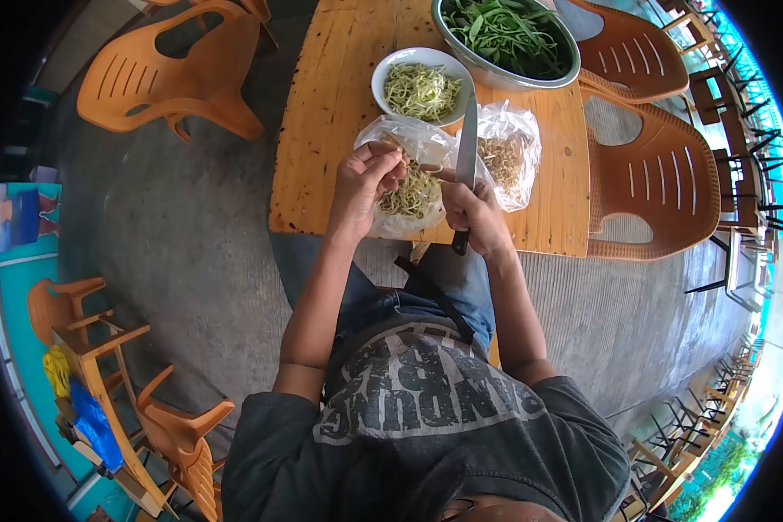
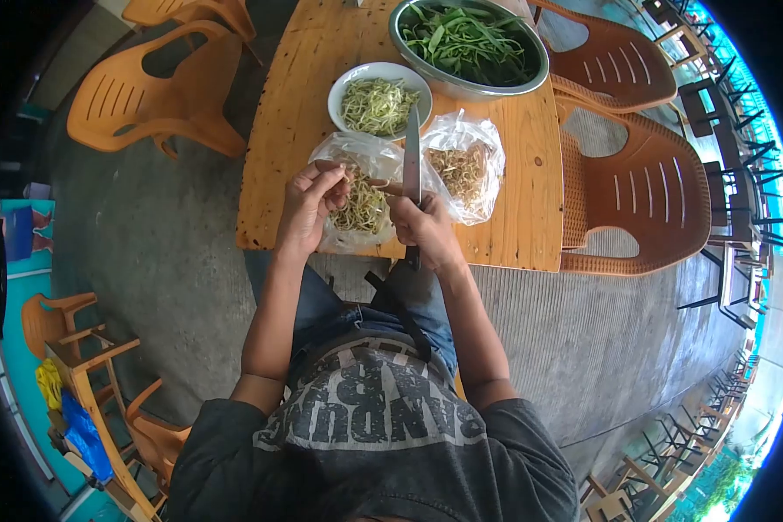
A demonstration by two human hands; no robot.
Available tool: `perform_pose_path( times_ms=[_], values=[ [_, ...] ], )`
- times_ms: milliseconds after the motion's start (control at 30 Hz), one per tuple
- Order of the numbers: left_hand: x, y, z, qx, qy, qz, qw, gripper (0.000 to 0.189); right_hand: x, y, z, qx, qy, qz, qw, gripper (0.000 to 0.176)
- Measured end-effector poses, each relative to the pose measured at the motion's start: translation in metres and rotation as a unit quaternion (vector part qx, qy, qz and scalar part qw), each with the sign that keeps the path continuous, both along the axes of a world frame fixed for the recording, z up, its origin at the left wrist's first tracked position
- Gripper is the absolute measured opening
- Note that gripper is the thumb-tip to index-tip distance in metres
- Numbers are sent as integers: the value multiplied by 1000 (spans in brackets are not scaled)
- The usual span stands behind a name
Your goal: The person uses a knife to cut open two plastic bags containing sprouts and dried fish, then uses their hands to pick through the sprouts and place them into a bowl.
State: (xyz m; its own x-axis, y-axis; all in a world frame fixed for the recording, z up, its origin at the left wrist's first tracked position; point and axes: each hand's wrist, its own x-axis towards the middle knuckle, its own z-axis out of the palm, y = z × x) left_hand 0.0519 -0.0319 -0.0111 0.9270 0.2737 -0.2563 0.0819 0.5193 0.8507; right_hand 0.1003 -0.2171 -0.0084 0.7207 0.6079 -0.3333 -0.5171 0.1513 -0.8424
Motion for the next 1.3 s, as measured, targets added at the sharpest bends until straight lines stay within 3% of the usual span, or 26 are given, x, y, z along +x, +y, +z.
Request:
perform_pose_path(
  times_ms=[133,333,800,1067,1200,1300],
  values=[
    [-4,-4,5,25,38,-6,999,12,-5,11,0,-91,-84,-31,992,29],
    [-1,-9,5,35,20,-19,999,14,-2,10,15,-78,-225,-36,971,31],
    [7,-21,-5,45,29,-27,998,9,-11,10,6,-82,-233,-22,969,31],
    [7,-19,-7,136,6,-80,987,9,-9,8,0,-89,-252,-33,963,28],
    [5,-20,6,151,-12,-104,983,12,-5,6,4,-80,-224,-72,969,29],
    [4,0,18,123,-24,-37,991,13,8,-10,11,-74,-193,-145,967,32]
  ],
)
